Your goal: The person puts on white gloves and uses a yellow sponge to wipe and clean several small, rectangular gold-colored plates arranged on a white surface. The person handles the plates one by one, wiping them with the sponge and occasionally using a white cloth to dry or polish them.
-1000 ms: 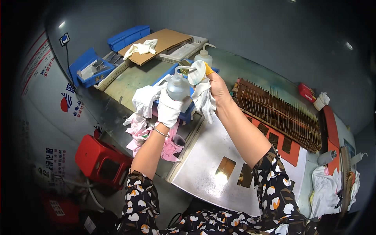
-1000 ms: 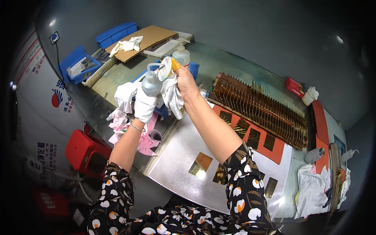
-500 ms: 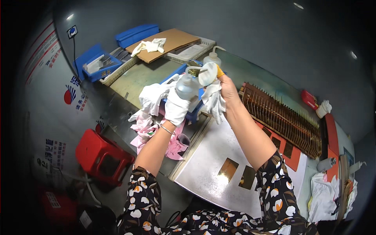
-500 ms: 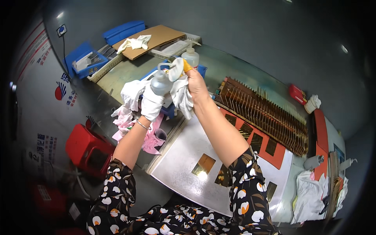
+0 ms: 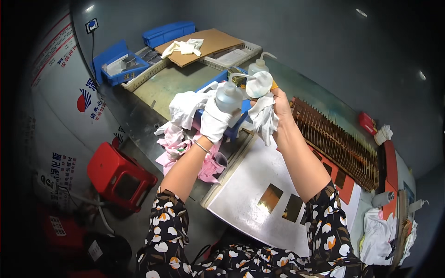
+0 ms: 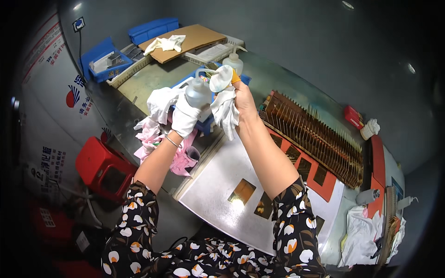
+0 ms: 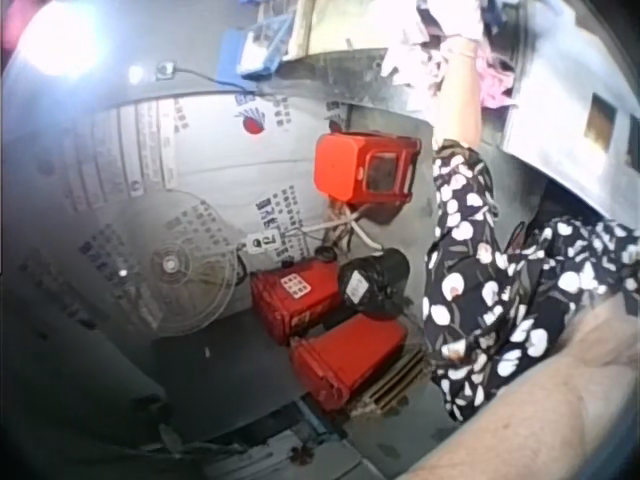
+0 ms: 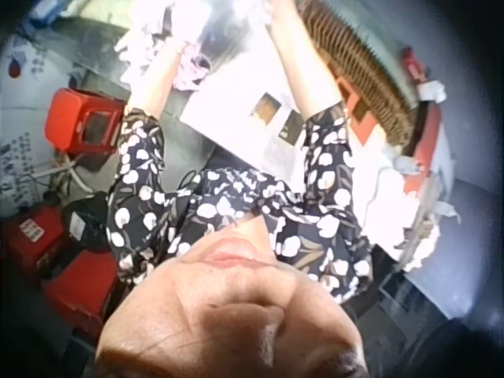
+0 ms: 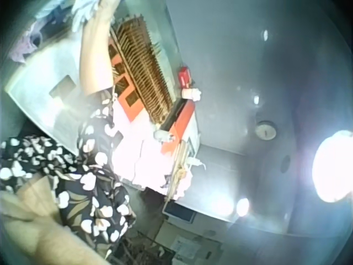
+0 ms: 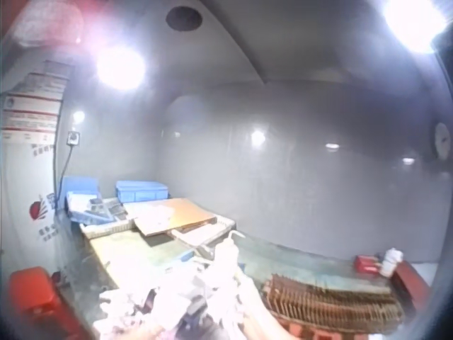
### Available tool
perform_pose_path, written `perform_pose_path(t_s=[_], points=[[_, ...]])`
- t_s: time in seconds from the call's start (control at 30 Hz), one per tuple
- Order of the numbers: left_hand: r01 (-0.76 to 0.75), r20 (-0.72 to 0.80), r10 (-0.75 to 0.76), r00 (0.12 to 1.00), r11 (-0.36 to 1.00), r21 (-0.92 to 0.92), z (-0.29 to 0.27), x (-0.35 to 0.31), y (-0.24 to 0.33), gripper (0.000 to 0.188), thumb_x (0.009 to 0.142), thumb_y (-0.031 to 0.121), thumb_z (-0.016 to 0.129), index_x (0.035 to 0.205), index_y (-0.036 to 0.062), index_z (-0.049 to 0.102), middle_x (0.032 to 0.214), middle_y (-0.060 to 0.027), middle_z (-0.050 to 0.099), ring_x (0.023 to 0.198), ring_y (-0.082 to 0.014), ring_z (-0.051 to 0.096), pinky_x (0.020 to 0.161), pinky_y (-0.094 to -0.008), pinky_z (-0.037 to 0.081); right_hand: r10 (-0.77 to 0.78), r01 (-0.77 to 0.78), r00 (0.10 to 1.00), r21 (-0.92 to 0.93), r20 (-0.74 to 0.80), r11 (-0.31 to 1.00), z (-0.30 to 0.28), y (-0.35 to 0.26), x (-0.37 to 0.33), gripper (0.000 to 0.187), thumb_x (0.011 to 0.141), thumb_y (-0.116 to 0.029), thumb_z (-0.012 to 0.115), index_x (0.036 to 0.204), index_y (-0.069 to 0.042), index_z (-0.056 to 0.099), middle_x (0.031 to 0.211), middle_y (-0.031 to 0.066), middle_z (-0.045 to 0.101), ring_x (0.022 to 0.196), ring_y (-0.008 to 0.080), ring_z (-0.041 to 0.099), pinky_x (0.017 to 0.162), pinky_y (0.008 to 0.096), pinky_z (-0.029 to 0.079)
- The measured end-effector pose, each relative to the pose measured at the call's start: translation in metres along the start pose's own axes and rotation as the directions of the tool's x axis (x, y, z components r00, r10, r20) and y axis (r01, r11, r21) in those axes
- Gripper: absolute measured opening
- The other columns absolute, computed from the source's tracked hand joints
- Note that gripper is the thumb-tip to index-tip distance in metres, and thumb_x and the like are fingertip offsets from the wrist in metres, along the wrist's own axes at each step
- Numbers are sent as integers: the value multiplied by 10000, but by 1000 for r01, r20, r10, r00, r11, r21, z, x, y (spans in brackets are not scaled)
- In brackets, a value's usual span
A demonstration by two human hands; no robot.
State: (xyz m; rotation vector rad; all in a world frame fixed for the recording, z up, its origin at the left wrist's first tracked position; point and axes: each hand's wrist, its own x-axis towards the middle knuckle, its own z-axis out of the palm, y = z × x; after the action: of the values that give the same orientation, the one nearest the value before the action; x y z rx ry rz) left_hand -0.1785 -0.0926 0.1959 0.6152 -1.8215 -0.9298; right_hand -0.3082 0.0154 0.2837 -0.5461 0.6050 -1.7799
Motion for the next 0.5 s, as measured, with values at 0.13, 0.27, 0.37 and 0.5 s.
perform_pose_path(t_s=[0.13, 0.27, 0.37, 0.5], points=[[-179, -80, 193, 978, 972, 155, 13, 1, 1, 640, 624, 306, 769, 1109, 7, 478, 1004, -182, 573, 932, -312, 567, 814, -387, 447, -28, 28, 999, 4, 20, 1000, -11, -21, -28, 285, 904, -252, 421, 1000, -27, 567, 795, 117, 626, 601, 224, 623, 500, 336, 533], [46, 115, -63, 991, 989, 144, 13, -9, 22, 460, 726, 266, 726, 1032, -8, 519, 924, -140, 620, 774, -192, 600, 629, -322, 484, -145, 144, 986, -23, -80, 989, -27, -48, -99, 287, 898, -247, 426, 1013, -25, 567, 809, 120, 632, 595, 221, 619, 506, 321, 531], [-322, -155, 496, 854, 739, 591, 2, -20, 15, 552, 834, 236, 633, 1256, -59, 436, 1167, -196, 547, 1018, -293, 550, 921, -378, 426, -121, 117, 992, 85, 36, 989, -55, -75, -187, 305, 907, -299, 477, 1025, -32, 568, 811, 87, 639, 592, 161, 613, 508, 284, 521], [-246, -242, 203, 949, 955, -166, -25, -3, 16, 428, 836, 142, 607, 1198, -49, 482, 1188, -189, 531, 1123, -350, 484, 972, -441, 389, -254, 252, 900, -52, -355, 966, -70, -89, -342, 267, 894, -189, 515, 1111, -34, 530, 922, 58, 609, 648, 105, 609, 505, 230, 520]])
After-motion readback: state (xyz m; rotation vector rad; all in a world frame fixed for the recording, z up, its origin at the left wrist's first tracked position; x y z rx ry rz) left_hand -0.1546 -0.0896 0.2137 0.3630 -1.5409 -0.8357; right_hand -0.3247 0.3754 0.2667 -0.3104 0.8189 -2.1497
